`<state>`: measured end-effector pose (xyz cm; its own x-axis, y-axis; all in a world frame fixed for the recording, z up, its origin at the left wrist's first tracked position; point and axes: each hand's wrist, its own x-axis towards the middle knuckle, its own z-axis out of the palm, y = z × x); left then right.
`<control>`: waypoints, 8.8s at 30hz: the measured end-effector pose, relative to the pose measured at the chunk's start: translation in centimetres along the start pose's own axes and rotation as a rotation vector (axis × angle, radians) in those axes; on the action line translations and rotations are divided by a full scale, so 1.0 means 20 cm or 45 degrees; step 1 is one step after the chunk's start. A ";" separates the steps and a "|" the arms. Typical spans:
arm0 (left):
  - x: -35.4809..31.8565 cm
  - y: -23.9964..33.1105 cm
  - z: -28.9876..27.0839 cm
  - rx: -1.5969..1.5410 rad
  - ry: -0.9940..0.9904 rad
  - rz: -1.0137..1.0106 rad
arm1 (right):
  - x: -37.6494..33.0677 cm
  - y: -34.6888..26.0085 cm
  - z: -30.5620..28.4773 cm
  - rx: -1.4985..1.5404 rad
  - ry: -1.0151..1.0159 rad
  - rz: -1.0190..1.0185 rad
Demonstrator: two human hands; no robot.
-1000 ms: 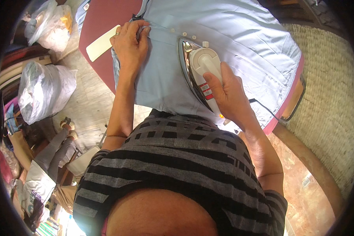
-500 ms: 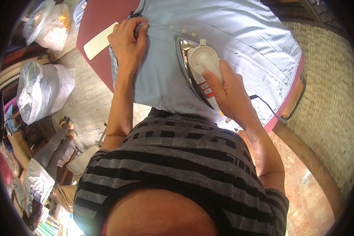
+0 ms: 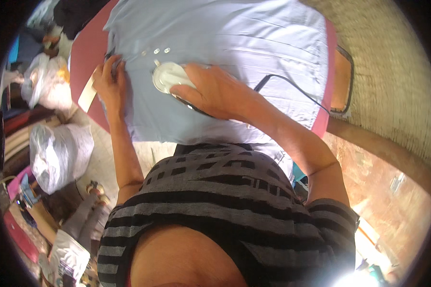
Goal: The person irons a blue button-down shirt on an ironing board using an iron, then folds the shirt by hand.
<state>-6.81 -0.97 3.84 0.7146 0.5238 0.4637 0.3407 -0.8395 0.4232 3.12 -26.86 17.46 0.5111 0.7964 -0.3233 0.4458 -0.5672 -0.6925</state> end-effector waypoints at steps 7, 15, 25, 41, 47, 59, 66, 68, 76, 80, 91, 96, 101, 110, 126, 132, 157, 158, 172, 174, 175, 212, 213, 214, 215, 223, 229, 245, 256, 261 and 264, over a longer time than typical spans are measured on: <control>-0.14 0.46 -0.05 0.243 -0.016 0.165 | -0.74 0.45 -0.38 0.479 0.306 0.747; -0.26 0.81 0.23 0.338 -0.321 0.253 | -1.27 1.08 -0.82 0.408 0.923 0.783; 0.02 1.76 0.74 -0.686 -0.475 1.012 | -1.21 1.69 -1.12 0.442 1.005 0.786; 0.27 2.31 0.99 -0.174 -0.974 1.679 | -1.21 1.68 -0.87 -0.850 1.550 0.206; 0.30 2.47 1.10 -0.346 -0.724 1.663 | -1.28 1.43 -0.35 -0.035 1.191 0.240; 0.11 2.38 1.21 -0.516 -0.500 1.471 | -1.15 1.47 0.06 -0.432 1.406 0.441; -0.09 2.29 1.07 -1.021 -0.436 1.021 | -1.19 1.59 -0.23 0.574 1.237 0.271; -0.15 2.29 1.00 -1.249 -0.432 0.953 | -1.09 1.65 -0.43 1.024 1.158 0.054; -0.30 2.29 0.86 -1.345 -0.595 0.631 | -0.42 1.71 -1.04 1.220 0.470 0.337; -0.38 2.24 0.86 -1.473 -0.540 0.310 | -0.13 1.64 -1.01 1.024 0.789 -0.027; -0.48 2.14 0.79 -1.118 -0.568 0.344 | -0.25 1.56 -1.31 0.875 1.151 -0.337; -0.44 2.13 0.65 -1.370 -0.570 0.283 | -0.25 1.55 -1.41 1.061 1.251 -0.195; -0.35 1.96 0.40 -1.524 -0.679 0.069 | -0.18 1.56 -1.56 1.259 1.021 -0.350; -0.36 1.63 -0.05 -1.218 -0.943 0.023 | -0.11 0.93 -1.59 1.097 0.952 -0.590; -0.65 1.84 0.35 -1.863 -1.319 0.310 | -0.21 1.81 -1.71 -0.424 0.829 0.095; -0.71 2.03 0.50 -1.800 -1.608 0.167 | -0.18 1.95 -1.53 -0.540 0.962 0.280; 0.28 0.62 0.18 -0.698 -0.065 0.306 | -0.06 2.18 -1.52 -0.743 1.186 0.377; 0.41 0.60 0.24 -0.641 0.014 0.407 | -0.08 2.20 -1.56 -0.759 1.222 0.337; 1.20 0.30 0.75 -0.510 -0.192 0.720 | 0.94 0.87 -0.80 -0.283 0.882 -0.378; 1.19 0.39 0.73 -0.402 -0.175 0.585 | 1.03 0.88 -0.78 -0.421 0.869 -0.431; 1.16 0.43 0.67 -0.260 -0.216 0.547 | 1.07 0.86 -0.76 -0.394 0.768 -0.257; 0.69 -0.18 0.21 -0.563 -0.107 0.321 | 1.54 0.15 -0.12 -0.301 0.852 -1.009; 0.68 -0.18 0.14 -0.550 -0.148 0.308 | 1.51 0.13 -0.10 -0.207 0.748 -0.960; 0.67 -0.17 0.07 -0.536 -0.194 0.291 | 1.48 0.14 -0.07 -0.305 0.714 -1.024; 0.62 -0.16 -0.02 -0.518 -0.222 0.194 | 1.45 0.14 -0.04 -0.401 0.676 -1.091; -0.08 -0.16 -0.43 -0.396 -0.423 -0.441 | 1.04 -0.01 0.08 -0.115 0.350 -0.871; -0.34 0.00 -0.29 -0.136 0.023 -0.325 | 0.67 0.02 0.33 -0.471 0.279 -0.885; -0.22 -0.04 -0.21 -0.204 0.091 -0.420 | 0.76 -0.13 0.55 -0.289 0.266 -0.920; 0.03 -0.35 -0.15 0.101 0.084 0.062 | 0.86 -0.05 0.68 -0.159 0.444 -0.953; 0.15 -0.42 -0.14 0.073 0.191 0.055 | 0.87 -0.05 0.70 -0.073 0.466 -0.999; 0.03 -0.38 -0.18 -0.149 0.120 -0.101 | 0.89 -0.02 0.70 -0.041 0.442 -0.964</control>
<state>-11.17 6.27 3.73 0.6262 0.6034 0.4937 0.3161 -0.7753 0.5468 1.79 -9.54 3.01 0.2602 0.8578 0.4432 0.7781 0.0855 -0.6223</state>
